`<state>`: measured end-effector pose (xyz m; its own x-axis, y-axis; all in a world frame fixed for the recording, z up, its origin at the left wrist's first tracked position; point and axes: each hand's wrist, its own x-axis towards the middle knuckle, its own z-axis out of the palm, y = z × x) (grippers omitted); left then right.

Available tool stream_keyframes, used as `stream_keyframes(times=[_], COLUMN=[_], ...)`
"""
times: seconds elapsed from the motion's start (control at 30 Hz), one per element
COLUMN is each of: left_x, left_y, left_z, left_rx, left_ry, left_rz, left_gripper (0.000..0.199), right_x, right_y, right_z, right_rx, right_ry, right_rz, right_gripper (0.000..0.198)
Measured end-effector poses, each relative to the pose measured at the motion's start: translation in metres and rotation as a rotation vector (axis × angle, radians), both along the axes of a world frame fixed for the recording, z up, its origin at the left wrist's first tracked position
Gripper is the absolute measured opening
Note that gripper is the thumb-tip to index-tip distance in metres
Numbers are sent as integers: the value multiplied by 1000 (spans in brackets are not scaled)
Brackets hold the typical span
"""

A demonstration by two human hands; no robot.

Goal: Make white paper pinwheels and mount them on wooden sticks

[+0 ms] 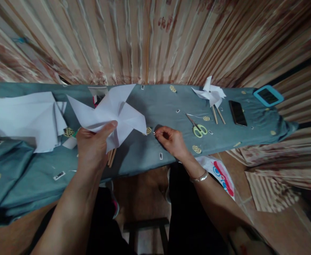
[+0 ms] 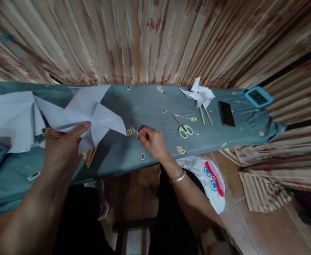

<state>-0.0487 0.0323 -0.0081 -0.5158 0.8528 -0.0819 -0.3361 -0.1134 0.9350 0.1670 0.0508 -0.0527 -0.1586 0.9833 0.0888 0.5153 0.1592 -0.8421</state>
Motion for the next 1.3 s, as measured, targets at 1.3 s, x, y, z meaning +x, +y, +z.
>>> stream_keyframes(times=[1.3], left_x=[4], left_y=[5], left_z=[-2], left_rx=[9], left_ry=[45], left_rz=[-3], left_gripper=[20], right_x=[19], right_y=[5], right_z=[-9], right_rx=[127], right_ry=[-158], right_rz=[86], right_gripper=[9])
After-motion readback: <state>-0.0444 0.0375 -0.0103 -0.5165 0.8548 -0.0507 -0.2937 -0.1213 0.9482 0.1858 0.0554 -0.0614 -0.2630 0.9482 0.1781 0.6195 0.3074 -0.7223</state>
